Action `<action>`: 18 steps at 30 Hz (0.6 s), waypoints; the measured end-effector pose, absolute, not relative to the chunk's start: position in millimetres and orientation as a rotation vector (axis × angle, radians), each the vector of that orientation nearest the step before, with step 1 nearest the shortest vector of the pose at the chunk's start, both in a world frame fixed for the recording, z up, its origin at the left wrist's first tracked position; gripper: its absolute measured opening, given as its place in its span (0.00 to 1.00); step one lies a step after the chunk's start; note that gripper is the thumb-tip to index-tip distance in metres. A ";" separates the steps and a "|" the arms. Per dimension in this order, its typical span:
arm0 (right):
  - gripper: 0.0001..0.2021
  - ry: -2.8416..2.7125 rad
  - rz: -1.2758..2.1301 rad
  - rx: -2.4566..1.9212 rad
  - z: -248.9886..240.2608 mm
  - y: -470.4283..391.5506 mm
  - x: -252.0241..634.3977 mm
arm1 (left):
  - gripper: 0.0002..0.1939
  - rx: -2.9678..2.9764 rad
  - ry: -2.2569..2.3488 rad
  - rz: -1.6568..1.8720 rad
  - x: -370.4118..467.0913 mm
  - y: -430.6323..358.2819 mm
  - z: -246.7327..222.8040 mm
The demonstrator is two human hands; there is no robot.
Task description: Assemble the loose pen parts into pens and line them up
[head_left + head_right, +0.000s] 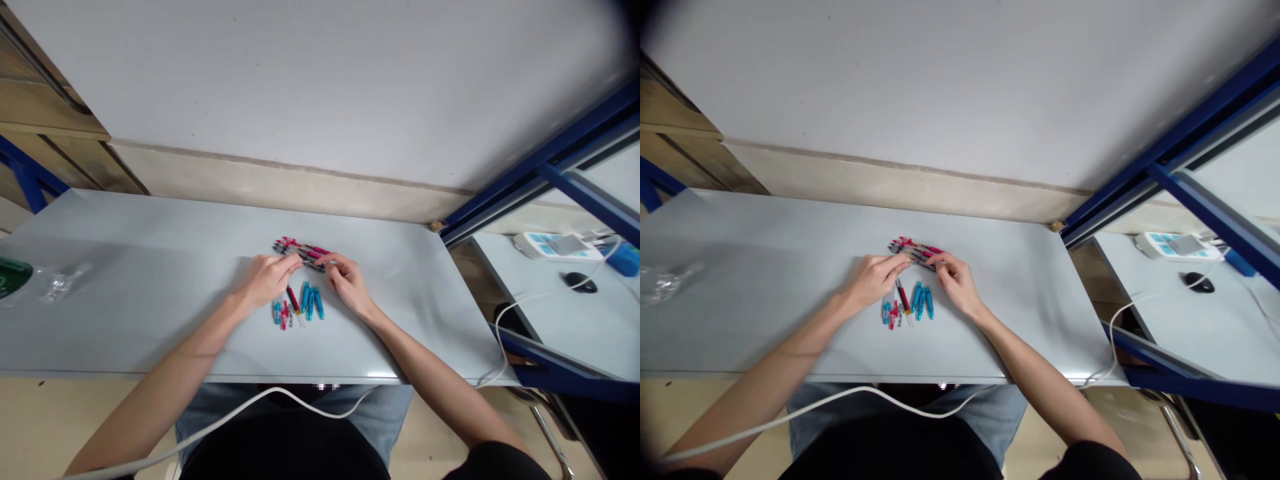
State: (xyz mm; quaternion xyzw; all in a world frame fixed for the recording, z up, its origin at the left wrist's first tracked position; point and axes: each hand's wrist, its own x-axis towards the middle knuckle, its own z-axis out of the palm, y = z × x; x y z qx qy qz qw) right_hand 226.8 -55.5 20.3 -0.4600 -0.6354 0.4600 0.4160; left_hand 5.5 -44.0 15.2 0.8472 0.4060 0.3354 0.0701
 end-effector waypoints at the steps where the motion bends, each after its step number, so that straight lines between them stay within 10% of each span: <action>1: 0.14 -1.600 1.157 -1.153 20.0 -55.0 227.1 | 0.11 2.549 1.224 1.006 5.9 -44.4 15.1; 18: 0.16 -1.616 0.994 -1.194 18.5 -50.5 233.9 | 0.10 2.491 1.179 0.989 6.9 -47.8 15.3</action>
